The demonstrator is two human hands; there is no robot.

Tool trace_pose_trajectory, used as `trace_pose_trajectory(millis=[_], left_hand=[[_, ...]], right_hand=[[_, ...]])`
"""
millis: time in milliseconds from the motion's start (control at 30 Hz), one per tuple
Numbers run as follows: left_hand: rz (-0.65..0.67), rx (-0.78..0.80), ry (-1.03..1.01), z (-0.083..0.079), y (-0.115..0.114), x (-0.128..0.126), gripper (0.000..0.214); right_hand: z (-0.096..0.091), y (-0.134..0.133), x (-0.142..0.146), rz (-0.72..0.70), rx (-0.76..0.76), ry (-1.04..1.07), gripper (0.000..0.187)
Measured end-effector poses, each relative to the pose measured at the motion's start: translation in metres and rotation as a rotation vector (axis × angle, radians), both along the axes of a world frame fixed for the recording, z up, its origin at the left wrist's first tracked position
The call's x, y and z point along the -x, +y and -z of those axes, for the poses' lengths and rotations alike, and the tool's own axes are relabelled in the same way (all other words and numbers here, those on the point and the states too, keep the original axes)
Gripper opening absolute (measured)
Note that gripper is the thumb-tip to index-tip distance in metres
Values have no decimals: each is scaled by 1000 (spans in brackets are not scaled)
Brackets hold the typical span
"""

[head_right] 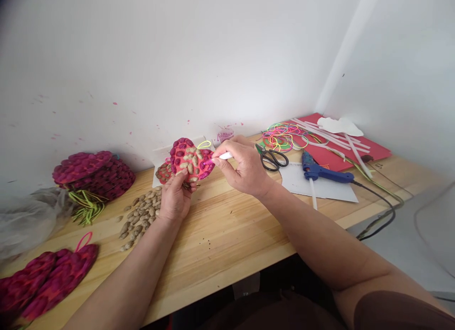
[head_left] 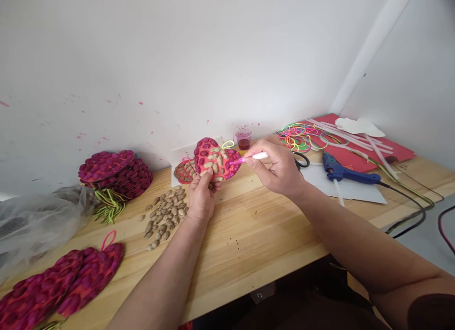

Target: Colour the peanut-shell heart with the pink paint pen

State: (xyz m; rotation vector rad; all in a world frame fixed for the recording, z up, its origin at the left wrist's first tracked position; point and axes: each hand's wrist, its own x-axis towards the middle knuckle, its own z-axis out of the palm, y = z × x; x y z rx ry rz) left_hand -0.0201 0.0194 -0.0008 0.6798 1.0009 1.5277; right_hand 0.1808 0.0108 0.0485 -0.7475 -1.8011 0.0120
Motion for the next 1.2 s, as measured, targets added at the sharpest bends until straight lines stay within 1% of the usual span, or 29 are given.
trace_pose_trajectory(millis=[133,267,467,633,833,933,1100,1200], left_hand=[[-1,-1,-6,0,0,0,39],[8,-10,0,1,0,1,37],[3,1,-18,3,0,1,37],[-8,-12,-27,2,-1,1,35],[-13,-7,-34,3,0,1,35],[-11,-11,-50,4,1,1,34],[3,-52,-68,5,1,-1,36],[-4,-51,-69,5,1,-1,35]], right_hand=[[1,1,0,-23,-11,18,7],[1,1,0,-10,7,25,9],[1,1,0,-33,36,31,10],[1,-1,1,5,23,9,7],[0,0,1,-22,8,20,8],[1,0,2,3,-23,27,8],[3,-3,3,50,-34,-44,4],[4,-4,4,56,-38,-71,6]])
